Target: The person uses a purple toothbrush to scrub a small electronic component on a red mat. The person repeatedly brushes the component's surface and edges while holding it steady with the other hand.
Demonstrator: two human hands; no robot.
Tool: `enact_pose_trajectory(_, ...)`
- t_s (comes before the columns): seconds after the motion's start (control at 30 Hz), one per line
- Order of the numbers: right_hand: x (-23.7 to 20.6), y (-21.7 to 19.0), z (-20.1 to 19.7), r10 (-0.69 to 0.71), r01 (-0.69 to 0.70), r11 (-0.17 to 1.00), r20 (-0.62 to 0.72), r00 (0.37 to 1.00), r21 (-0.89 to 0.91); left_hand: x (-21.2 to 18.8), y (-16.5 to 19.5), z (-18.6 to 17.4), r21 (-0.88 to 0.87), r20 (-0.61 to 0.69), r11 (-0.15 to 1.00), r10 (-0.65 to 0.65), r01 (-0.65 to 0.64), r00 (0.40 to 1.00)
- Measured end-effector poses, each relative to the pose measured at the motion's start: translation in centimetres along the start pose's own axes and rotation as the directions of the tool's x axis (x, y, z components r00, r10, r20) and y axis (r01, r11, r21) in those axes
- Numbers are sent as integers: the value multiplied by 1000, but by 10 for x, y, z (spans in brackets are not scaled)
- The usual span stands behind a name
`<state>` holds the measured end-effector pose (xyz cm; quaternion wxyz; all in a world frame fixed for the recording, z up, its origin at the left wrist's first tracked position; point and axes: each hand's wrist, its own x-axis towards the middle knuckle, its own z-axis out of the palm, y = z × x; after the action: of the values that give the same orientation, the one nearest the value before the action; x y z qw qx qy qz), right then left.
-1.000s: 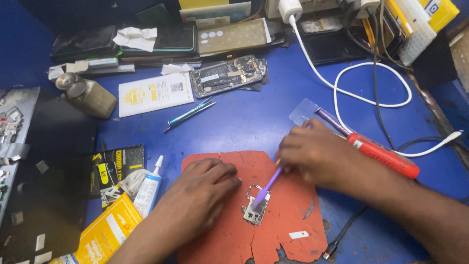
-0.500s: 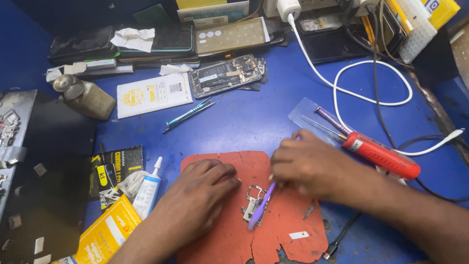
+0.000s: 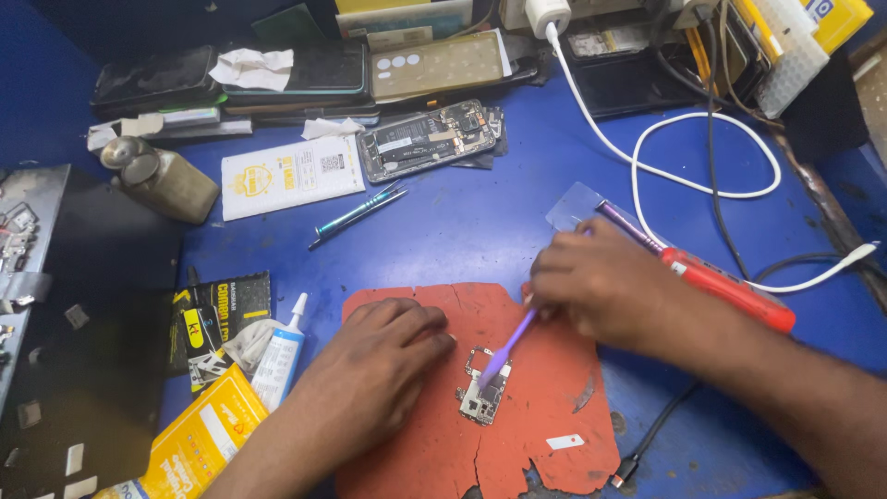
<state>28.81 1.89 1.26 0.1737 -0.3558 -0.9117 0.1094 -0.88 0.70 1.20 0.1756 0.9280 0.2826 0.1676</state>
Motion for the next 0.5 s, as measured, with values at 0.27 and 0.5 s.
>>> enact_pose_trajectory(0.27,-4,1,5,-4,4,1000,13,1000,23,0,0,-1,-17,13,1000,-14,15,1000)
enact_pose_trajectory(0.5,-4,1,5,-116,112,991,54,992,71,0,1,0,-9,-1,1000,-3,3,1000)
